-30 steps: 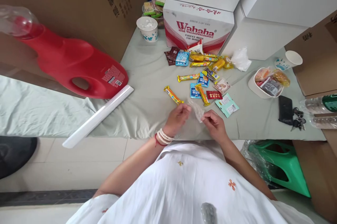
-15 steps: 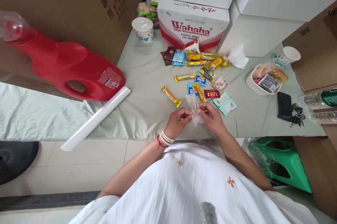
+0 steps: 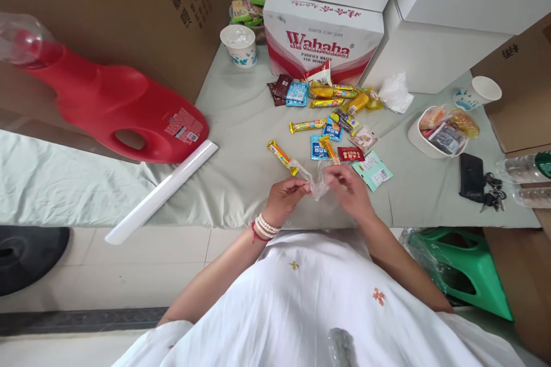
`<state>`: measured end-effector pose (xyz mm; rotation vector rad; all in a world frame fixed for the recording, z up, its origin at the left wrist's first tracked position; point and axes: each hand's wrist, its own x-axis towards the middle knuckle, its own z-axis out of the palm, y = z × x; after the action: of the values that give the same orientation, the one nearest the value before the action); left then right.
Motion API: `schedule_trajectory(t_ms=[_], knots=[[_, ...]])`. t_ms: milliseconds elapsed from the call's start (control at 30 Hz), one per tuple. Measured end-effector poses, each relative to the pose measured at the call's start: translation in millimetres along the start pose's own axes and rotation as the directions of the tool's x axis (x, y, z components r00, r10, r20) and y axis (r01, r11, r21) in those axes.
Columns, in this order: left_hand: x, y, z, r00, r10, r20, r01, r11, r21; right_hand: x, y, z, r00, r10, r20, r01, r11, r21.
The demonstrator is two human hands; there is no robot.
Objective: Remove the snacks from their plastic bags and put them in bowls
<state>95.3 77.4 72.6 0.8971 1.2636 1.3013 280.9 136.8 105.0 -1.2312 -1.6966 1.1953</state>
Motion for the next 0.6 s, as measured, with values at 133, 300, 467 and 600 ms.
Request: schedule_trajectory(t_ms=[133,300,467,600], knots=[[1,5,1,0.997,0.069,-0.021,-0.067,0.994,0.085,14,-2,18,0.984,0.077,0.163,-0.103,0.982,0.159],[4,4,-13,0.971,-0.071,-0.228,0.046,0.993,-0.112,21,5,9,0.988,0.152,-0.018,-0.144,0.961,0.237],[6,17,-7,0.956,-0.102,-0.275,0.068,0.989,-0.128,13,-5,4,0.976,-0.093,-0.198,0.079,0.994,-0.081],[11,34,20,0.989,0.023,-0.145,-0.018,0.999,0.034,5,-17,14,0.903,-0.392,-0.178,0.295,0.864,-0.409]])
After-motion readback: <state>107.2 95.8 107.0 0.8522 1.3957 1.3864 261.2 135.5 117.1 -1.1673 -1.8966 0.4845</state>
